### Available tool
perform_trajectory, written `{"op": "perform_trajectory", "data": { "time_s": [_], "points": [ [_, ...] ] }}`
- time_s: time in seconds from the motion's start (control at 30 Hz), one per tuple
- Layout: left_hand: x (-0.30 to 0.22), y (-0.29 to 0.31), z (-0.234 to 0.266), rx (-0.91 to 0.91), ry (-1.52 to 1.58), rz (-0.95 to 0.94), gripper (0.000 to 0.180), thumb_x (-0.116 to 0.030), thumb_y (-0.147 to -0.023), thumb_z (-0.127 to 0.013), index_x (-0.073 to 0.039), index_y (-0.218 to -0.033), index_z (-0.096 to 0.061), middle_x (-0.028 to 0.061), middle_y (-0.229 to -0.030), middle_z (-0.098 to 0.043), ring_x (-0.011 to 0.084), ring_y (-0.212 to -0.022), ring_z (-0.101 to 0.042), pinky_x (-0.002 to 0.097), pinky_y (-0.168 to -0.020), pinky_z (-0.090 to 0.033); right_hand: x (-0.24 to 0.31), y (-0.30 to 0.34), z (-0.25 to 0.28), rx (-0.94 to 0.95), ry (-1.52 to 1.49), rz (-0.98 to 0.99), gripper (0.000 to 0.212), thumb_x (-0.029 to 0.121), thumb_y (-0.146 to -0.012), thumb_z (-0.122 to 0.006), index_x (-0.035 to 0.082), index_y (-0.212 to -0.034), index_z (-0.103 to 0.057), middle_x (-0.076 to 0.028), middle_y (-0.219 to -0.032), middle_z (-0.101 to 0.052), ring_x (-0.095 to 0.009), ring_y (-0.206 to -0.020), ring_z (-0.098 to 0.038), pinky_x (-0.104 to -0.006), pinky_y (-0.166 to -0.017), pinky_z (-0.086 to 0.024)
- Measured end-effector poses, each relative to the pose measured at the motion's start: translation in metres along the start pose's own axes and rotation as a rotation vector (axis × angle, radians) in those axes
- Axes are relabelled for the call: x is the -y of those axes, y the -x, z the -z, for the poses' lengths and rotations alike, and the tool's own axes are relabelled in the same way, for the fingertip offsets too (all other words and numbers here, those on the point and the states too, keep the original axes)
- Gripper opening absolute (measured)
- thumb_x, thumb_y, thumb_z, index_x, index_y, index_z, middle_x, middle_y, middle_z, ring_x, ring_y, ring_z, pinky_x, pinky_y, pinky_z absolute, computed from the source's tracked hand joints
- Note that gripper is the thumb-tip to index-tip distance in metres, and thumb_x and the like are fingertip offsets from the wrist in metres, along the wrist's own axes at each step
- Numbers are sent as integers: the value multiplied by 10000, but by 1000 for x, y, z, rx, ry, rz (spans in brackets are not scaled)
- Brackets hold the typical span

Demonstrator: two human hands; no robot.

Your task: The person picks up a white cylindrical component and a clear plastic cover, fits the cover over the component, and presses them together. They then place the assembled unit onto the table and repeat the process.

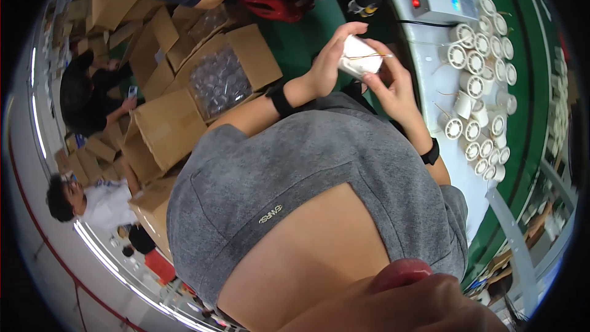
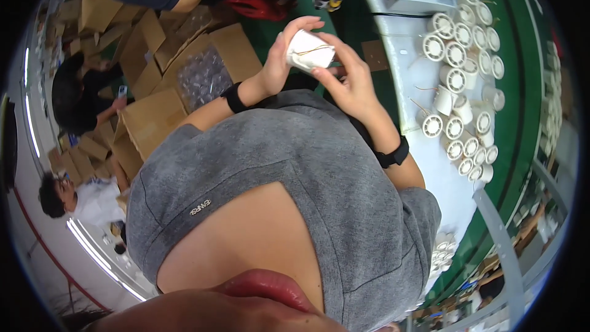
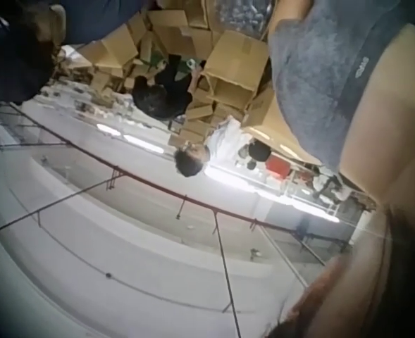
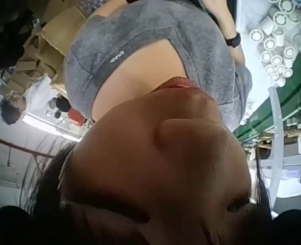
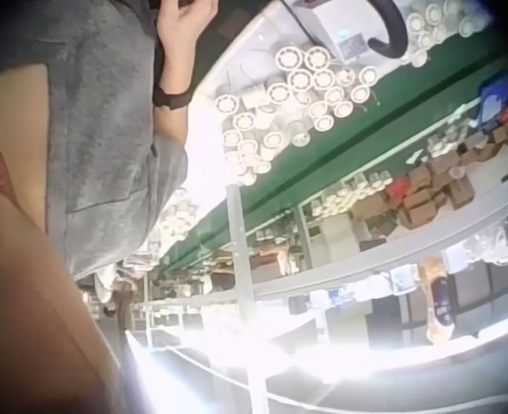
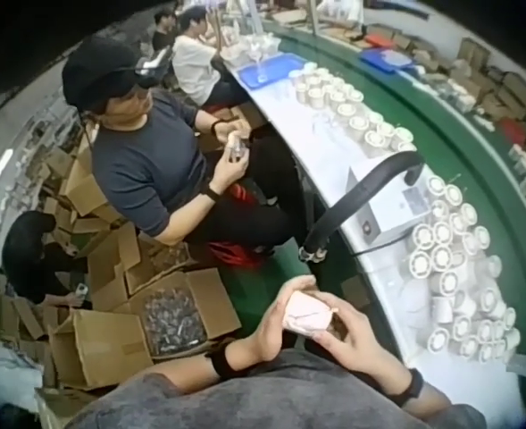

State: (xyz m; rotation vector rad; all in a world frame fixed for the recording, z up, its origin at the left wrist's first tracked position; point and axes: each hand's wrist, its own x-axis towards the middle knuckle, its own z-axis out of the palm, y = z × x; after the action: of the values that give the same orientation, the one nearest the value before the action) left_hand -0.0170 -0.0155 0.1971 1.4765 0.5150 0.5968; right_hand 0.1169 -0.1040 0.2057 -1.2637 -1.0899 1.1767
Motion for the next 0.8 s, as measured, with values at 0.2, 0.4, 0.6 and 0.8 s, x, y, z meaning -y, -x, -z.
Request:
{"op": "perform_trajectory", "data": {
  "time_s": [0.2, 0.4, 0.6, 0.8],
  "points": [
    [-5, -11, 2, 105, 567, 332, 562, -455, -859, -137, -45, -1218, -276, 132, -1173, -381, 210, -1047, -410, 299, -880, -321, 10, -4, 6, -134, -22, -116, 435, 143, -713, -608, 27, -1099, -442, -74, -895, -534, -103, -750, -518, -216, -611, -434],
    [17, -36, 44, 367, 92, 344, 396, -327, -886, -262, -63, -1165, -355, 111, -1062, -470, 175, -943, -479, 284, -818, -371, 32, 37, 108, -703, 217, -149, 358, 111, -697, -597, 70, -1033, -481, -37, -781, -535, -84, -649, -485, -197, -564, -389],
    [48, -43, 57, 373, -39, 508, 278, -264, -872, -352, -50, -1002, -474, 59, -839, -541, 113, -738, -516, 221, -617, -415, 4, 94, 254, -1062, 1059, -343, 427, 190, -660, -625, 70, -1048, -490, -103, -819, -568, -179, -744, -545, -261, -632, -425],
    [57, -47, 47, 287, -73, 540, 280, -272, -864, -375, -42, -983, -482, 50, -800, -540, 100, -702, -513, 208, -563, -404, -30, 66, 291, -765, 1270, -755, 511, 357, -653, -595, 85, -1071, -482, -180, -948, -554, -299, -886, -533, -358, -729, -427]
  ]
}}
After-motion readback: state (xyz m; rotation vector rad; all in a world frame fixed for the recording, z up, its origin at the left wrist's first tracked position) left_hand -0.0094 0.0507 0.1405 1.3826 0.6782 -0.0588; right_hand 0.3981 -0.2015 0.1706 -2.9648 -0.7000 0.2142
